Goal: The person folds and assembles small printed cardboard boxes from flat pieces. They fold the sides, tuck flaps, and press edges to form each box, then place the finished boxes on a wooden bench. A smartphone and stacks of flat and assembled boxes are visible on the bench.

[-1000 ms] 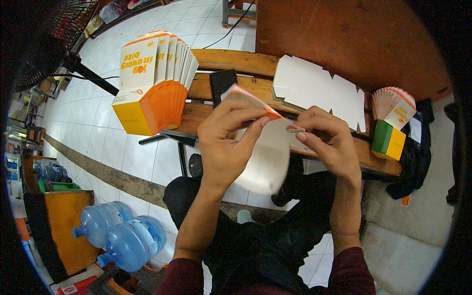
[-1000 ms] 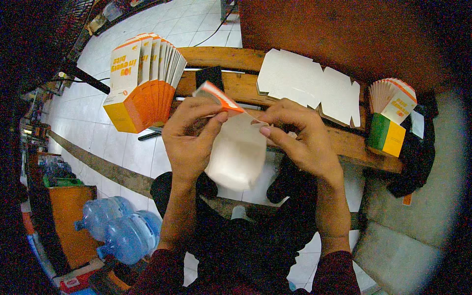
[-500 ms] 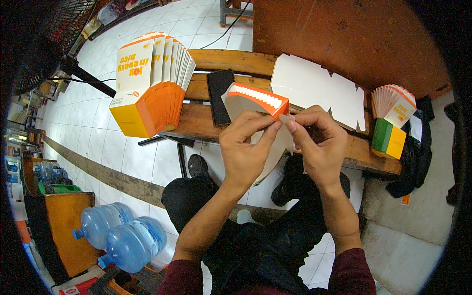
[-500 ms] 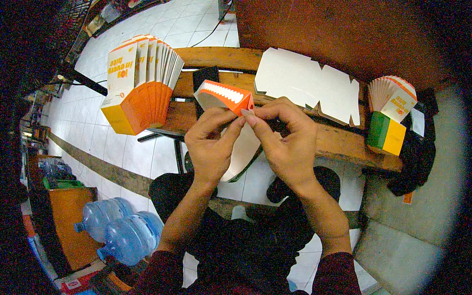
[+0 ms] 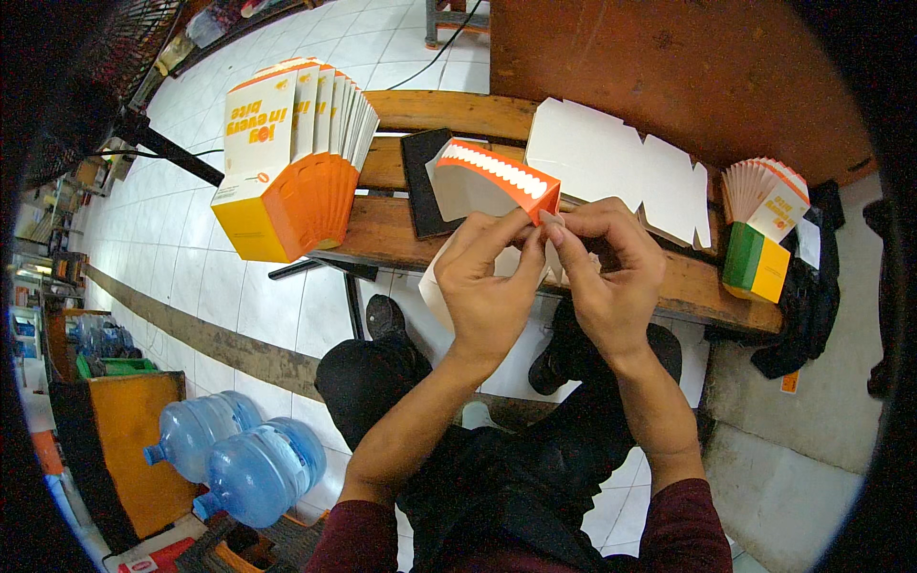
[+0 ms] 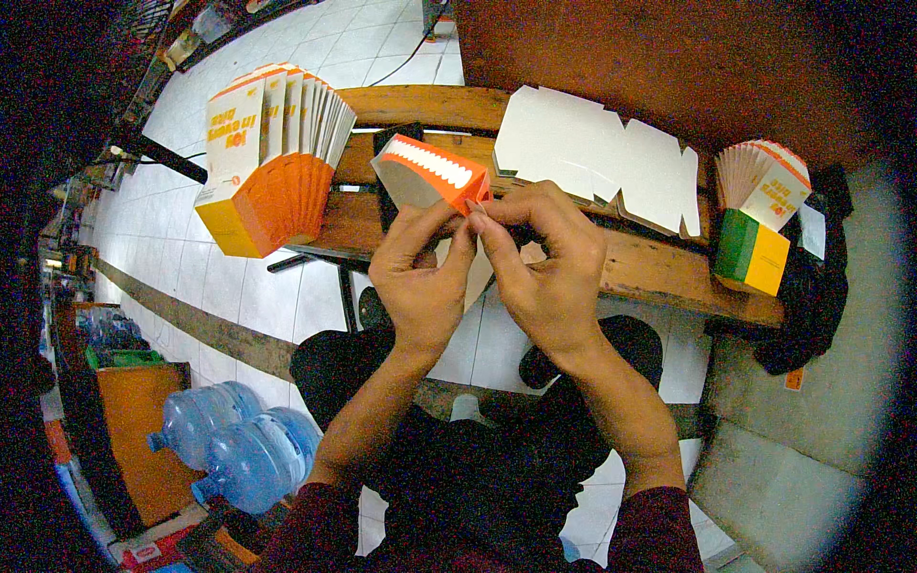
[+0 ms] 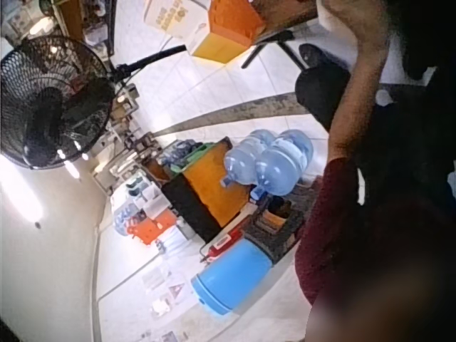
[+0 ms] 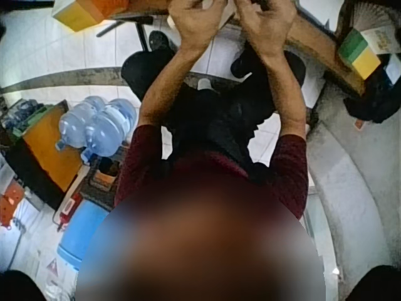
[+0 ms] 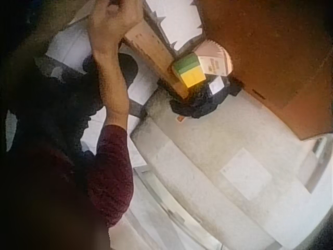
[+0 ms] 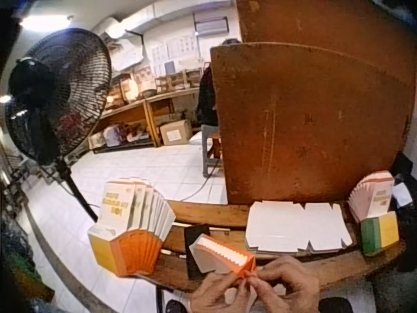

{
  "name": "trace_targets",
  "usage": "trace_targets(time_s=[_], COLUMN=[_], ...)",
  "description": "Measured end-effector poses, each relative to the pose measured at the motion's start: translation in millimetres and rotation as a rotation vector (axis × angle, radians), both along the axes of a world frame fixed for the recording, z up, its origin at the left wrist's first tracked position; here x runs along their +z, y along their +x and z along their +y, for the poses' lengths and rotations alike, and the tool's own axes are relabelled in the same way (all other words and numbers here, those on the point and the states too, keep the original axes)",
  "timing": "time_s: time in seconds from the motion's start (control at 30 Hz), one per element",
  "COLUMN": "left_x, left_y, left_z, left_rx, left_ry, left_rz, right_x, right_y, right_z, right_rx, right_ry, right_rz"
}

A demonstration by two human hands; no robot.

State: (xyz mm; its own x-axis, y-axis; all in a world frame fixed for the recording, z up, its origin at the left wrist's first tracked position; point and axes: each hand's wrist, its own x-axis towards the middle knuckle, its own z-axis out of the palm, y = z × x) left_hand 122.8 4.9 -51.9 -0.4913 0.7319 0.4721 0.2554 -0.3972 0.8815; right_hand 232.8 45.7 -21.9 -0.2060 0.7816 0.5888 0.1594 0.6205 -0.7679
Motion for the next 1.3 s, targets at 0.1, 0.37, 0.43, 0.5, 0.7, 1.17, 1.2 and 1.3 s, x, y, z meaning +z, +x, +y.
trace_targets(time_s=[0.1,0.37,0.43,0.5,0.7,1.17,1.2,1.3], left_x=[2,11,11,11,14,30,37,50], left_y=[-1,-33,-36,-36,-32,-30,-35,-45], left_z=[1,-3,-4,-4,-1,-9,-14,-24], left_rx=[0.003,-0.382,-0.406,-0.403,-0.381,-0.412,-0.431,-0.502], left_ry=[-0.002,-0.198,-0.213,-0.207,-0.188,-0.17,-0.202,-0.204], left_rz=[0.008,-0.234,-0.239,-0.284,-0.373,-0.214,-0.129,0.13], right_x=[1,12,11,9,12,-4,-2,2], right_y=[-1,12,14,16,15,1,5,8], right_z=[1,8,9,10,10,14,15,17], right_rx=[-0.019,0.102,0.148,0.223,0.149,0.159,0.238,0.241], right_ry=[-0.01,-0.146,-0.156,-0.166,-0.042,-0.108,-0.291,-0.459], right_rz=[-0.066,-0.061,-0.084,-0.092,-0.104,-0.157,-0.08,0.059])
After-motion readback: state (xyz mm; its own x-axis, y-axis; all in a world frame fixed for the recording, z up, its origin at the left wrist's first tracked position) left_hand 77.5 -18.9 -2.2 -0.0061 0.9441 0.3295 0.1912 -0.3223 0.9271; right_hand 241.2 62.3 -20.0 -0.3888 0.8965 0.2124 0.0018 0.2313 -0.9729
